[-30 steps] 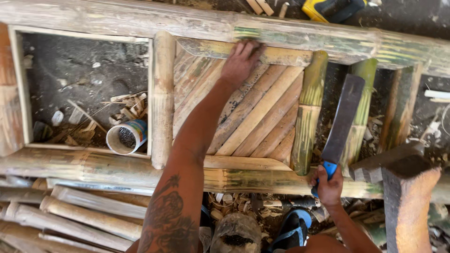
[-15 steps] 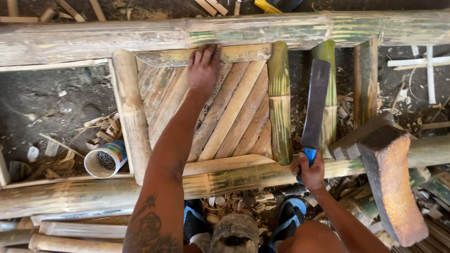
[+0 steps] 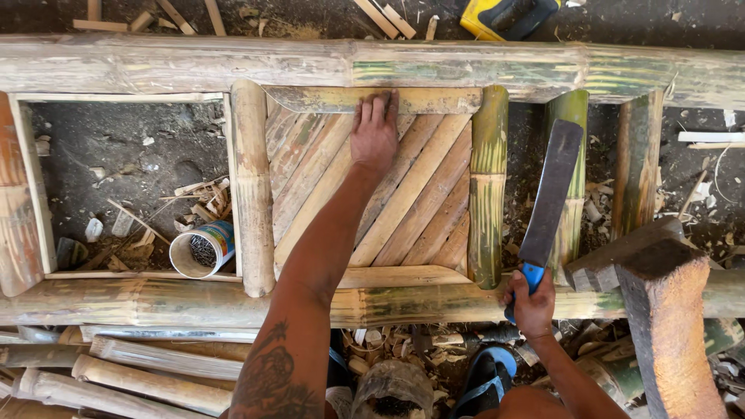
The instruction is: The person assembles a bamboo structure by cutting bamboo strips with a machete, fitting them into a frame, and securing them with a hammer and nails. The person repeatedly measures, cuts, and hammers pieces into place.
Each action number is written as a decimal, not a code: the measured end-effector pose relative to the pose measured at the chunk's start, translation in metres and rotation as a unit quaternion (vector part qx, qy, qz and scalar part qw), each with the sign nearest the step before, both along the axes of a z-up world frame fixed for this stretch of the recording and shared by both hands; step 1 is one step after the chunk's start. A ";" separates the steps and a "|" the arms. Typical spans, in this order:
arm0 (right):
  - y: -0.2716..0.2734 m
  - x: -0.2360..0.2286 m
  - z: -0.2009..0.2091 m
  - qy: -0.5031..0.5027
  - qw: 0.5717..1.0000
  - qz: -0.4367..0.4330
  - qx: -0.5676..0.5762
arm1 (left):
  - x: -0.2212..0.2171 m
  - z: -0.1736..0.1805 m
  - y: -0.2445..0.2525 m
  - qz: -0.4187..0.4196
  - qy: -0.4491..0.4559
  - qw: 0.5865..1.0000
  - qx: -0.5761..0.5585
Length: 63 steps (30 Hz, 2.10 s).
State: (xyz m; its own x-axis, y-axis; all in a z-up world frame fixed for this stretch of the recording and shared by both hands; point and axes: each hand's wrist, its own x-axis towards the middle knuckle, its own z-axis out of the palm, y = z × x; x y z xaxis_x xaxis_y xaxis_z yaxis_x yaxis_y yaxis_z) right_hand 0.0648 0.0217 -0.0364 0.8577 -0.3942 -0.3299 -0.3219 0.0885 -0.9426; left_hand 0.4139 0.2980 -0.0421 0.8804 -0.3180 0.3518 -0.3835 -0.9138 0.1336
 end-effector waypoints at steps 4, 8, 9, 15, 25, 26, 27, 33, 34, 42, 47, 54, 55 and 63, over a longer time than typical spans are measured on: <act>-0.002 -0.002 0.002 -0.005 0.999 -0.006 0.031 | -0.002 0.000 -0.009 0.007 0.001 1.000 -0.011; 0.001 -0.001 0.004 0.002 1.000 -0.002 0.013 | -0.004 0.013 -0.005 0.005 0.042 0.999 0.008; 0.000 0.000 0.005 0.004 1.000 0.000 0.009 | -0.003 0.020 -0.005 0.002 0.057 0.998 0.020; 0.003 -0.007 0.003 -0.029 1.000 0.002 0.004 | 0.005 0.053 -0.009 0.006 0.199 0.974 0.105; -0.001 -0.007 -0.030 -0.087 0.996 -0.003 -0.013 | 0.008 0.054 -0.022 -0.040 0.203 0.970 0.127; 0.006 -0.010 -0.030 -0.082 0.996 -0.037 -0.018 | -0.012 0.055 -0.023 -0.055 0.267 0.960 0.062; 0.005 -0.011 -0.026 -0.104 0.992 -0.034 -0.060 | -0.028 0.061 -0.031 -0.098 0.251 0.963 0.027; -0.035 -0.113 0.022 -0.079 0.949 -0.146 -0.269 | -0.190 0.098 -0.135 -0.220 0.411 0.884 -0.038; -0.049 -0.136 0.033 -0.080 0.929 -0.171 -0.319 | -0.228 0.100 -0.163 -0.197 0.497 0.845 -0.011; -0.094 -0.249 0.070 0.126 0.878 -0.285 -0.363 | -0.444 0.074 -0.323 -0.163 0.754 0.581 -0.259; -0.094 -0.262 0.089 0.043 0.864 -0.275 -0.419 | -0.464 0.059 -0.342 -0.096 0.803 0.517 -0.281; -0.108 -0.248 0.065 0.119 0.893 -0.233 -0.366 | -0.467 0.058 -0.343 -0.070 0.822 0.488 -0.285; -0.113 -0.243 0.057 0.197 0.907 -0.197 -0.315 | -0.467 0.061 -0.343 -0.102 0.796 0.550 -0.230; -0.123 -0.267 0.086 0.124 0.900 -0.237 -0.345 | -0.483 0.064 -0.366 -0.102 0.767 0.616 -0.148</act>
